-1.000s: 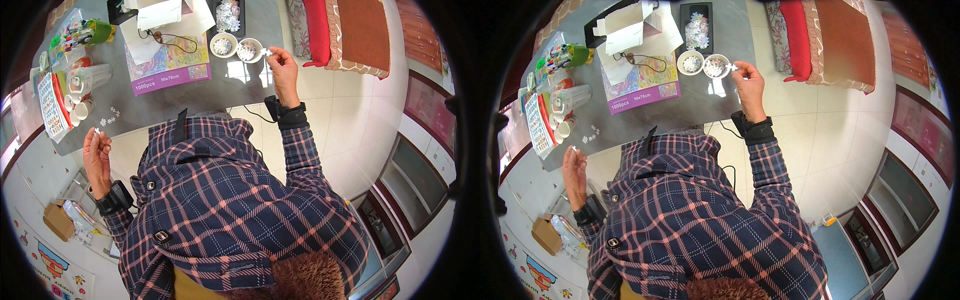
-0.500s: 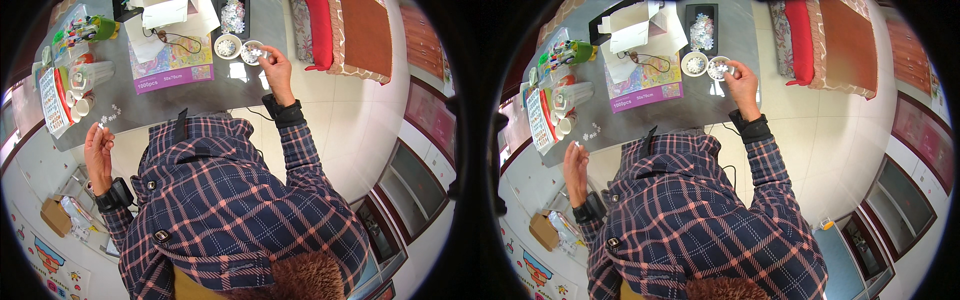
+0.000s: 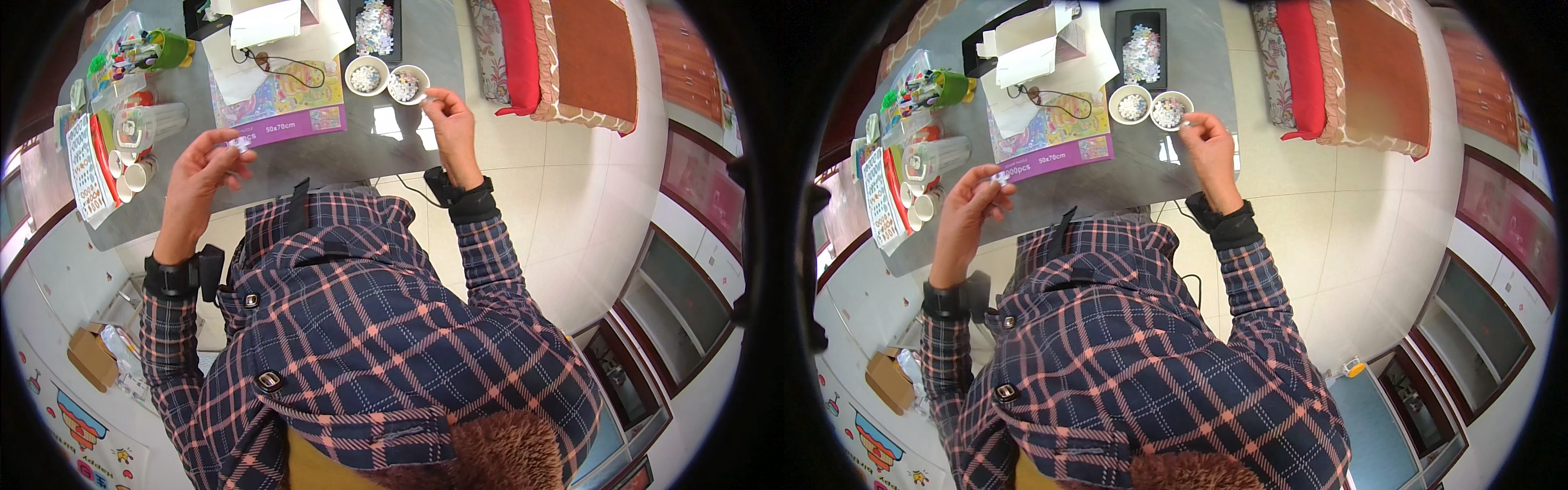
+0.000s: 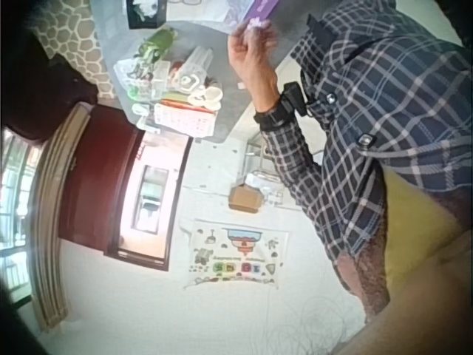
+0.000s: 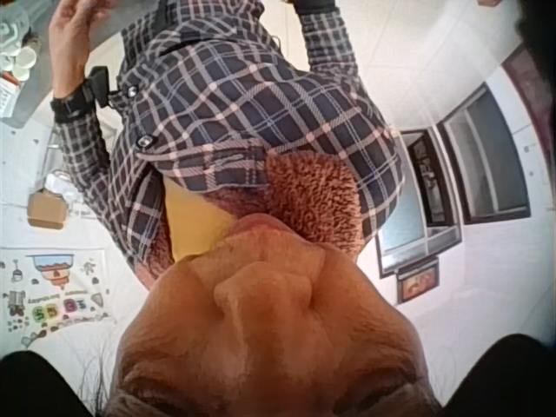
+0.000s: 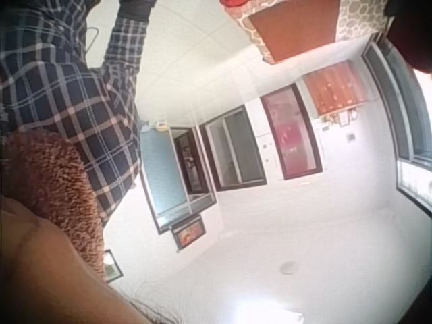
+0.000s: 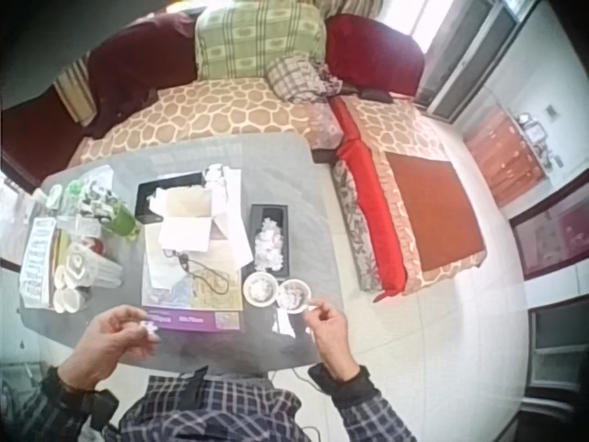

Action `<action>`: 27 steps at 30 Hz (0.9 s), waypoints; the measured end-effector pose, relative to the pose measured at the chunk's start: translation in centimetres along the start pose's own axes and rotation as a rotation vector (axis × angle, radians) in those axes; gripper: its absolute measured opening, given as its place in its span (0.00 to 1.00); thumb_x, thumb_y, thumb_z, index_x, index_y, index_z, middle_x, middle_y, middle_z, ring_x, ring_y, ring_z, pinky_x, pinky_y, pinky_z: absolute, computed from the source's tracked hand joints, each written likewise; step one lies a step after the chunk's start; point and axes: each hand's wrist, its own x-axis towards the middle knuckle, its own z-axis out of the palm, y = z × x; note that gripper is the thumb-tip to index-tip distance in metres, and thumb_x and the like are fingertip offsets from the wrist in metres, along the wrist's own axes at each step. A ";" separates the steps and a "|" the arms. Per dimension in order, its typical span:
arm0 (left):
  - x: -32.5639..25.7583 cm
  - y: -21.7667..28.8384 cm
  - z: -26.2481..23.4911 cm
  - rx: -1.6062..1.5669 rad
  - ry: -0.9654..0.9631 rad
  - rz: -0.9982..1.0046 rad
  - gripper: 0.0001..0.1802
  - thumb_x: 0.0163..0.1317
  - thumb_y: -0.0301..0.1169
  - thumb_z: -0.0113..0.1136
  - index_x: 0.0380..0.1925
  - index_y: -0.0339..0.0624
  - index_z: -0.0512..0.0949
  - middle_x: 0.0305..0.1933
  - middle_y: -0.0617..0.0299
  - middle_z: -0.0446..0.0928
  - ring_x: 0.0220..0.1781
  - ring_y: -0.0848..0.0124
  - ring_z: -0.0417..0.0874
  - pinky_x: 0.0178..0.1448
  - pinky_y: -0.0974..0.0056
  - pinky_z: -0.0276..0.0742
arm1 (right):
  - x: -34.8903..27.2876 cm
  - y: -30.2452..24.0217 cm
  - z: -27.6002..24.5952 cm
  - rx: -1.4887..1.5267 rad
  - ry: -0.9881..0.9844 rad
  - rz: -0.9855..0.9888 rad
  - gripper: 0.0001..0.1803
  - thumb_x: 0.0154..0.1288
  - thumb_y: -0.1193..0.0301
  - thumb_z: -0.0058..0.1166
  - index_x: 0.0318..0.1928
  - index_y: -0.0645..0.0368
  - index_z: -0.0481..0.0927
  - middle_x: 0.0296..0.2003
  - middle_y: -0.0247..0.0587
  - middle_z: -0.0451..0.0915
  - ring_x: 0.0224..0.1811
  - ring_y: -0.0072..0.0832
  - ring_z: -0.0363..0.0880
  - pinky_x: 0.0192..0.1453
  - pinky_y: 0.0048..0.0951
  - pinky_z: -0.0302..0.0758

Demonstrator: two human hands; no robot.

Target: The person assembles small white puzzle pieces by hand at a table. They pick up pieces from the table and small cups, align and interlock them, and place the assembled sections back on the table or into a tray.

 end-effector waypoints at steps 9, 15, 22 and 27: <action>2.6 0.8 4.7 0.168 -0.261 -0.096 0.08 0.64 0.33 0.59 0.34 0.40 0.75 0.30 0.64 0.80 0.29 0.79 0.78 0.32 0.75 0.72 | -6.6 -4.2 6.0 -0.001 -0.494 0.078 0.09 0.63 0.71 0.58 0.42 0.60 0.79 0.30 0.24 0.77 0.31 0.11 0.70 0.36 0.16 0.69; 3.3 0.6 5.6 0.224 -0.269 -0.161 0.09 0.63 0.35 0.60 0.33 0.40 0.76 0.27 0.67 0.76 0.27 0.80 0.76 0.32 0.75 0.71 | -7.1 -5.1 7.8 0.084 -0.514 0.108 0.09 0.65 0.70 0.55 0.41 0.63 0.78 0.31 0.28 0.79 0.33 0.13 0.73 0.39 0.17 0.71; 4.3 0.0 7.0 0.181 -0.342 -0.160 0.10 0.66 0.35 0.57 0.35 0.40 0.76 0.31 0.66 0.78 0.29 0.80 0.76 0.34 0.75 0.71 | -6.4 -5.0 7.1 0.090 -0.494 0.119 0.10 0.68 0.67 0.54 0.41 0.61 0.79 0.29 0.28 0.77 0.30 0.13 0.70 0.36 0.15 0.66; 4.4 0.1 7.1 0.158 -0.353 -0.162 0.11 0.67 0.36 0.55 0.38 0.39 0.76 0.34 0.65 0.80 0.30 0.80 0.76 0.34 0.75 0.71 | -6.3 -4.8 7.1 0.129 -0.423 0.170 0.09 0.68 0.67 0.53 0.40 0.61 0.79 0.28 0.29 0.77 0.27 0.14 0.69 0.34 0.15 0.65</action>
